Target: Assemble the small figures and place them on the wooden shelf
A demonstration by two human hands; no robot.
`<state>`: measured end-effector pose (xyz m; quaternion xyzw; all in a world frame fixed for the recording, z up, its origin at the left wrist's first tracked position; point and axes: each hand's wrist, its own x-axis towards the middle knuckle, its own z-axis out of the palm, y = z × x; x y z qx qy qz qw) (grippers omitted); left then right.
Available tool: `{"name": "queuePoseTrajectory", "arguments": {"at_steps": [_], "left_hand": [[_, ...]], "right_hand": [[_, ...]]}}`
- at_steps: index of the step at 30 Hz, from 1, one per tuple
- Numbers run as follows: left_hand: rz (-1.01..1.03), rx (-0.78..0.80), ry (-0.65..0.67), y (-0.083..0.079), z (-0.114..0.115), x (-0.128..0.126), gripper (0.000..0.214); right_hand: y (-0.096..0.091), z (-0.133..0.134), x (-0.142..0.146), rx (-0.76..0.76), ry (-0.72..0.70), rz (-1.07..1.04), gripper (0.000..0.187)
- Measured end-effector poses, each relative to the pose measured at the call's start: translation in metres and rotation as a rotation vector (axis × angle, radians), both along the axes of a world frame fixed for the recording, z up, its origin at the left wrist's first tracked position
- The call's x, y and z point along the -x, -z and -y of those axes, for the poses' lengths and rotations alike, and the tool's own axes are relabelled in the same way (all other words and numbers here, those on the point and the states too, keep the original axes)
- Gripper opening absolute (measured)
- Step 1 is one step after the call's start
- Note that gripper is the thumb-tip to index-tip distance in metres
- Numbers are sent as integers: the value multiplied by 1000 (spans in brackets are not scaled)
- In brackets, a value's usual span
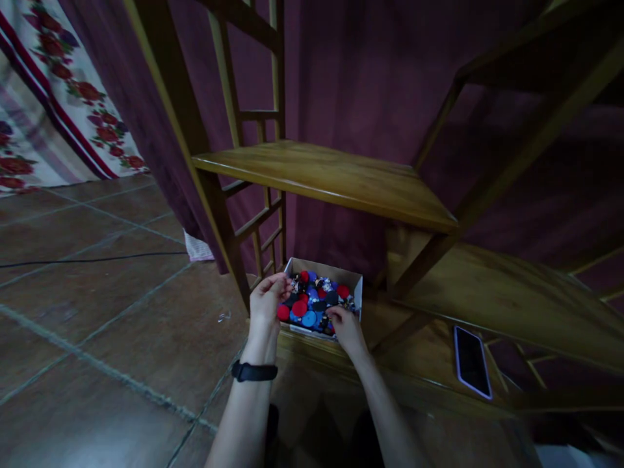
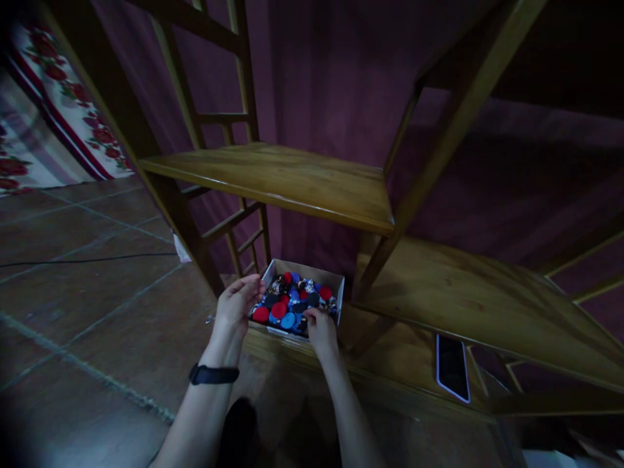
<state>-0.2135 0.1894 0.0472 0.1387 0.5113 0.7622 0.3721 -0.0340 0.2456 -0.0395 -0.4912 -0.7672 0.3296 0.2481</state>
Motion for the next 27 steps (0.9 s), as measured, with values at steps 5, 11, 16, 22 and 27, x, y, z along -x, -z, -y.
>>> {"name": "queuePoseTrajectory", "arguments": {"at_steps": [5, 11, 16, 22, 27], "left_hand": [[5, 3, -5, 0, -4, 2, 33], [-10, 44, 84, 3, -5, 9, 34], [-29, 71, 112, 8, -3, 14, 34], [-59, 111, 202, 17, -8, 11, 34], [-60, 95, 178, 14, -8, 14, 32]], "right_hand": [[-14, -1, 40, -99, -96, 389, 20], [-13, 13, 62, -175, -120, 640, 28], [-14, 11, 58, -198, -130, 599, 21], [-10, 4, 39, -117, -78, 452, 17], [-9, 4, 57, -135, -155, 472, 29]]}}
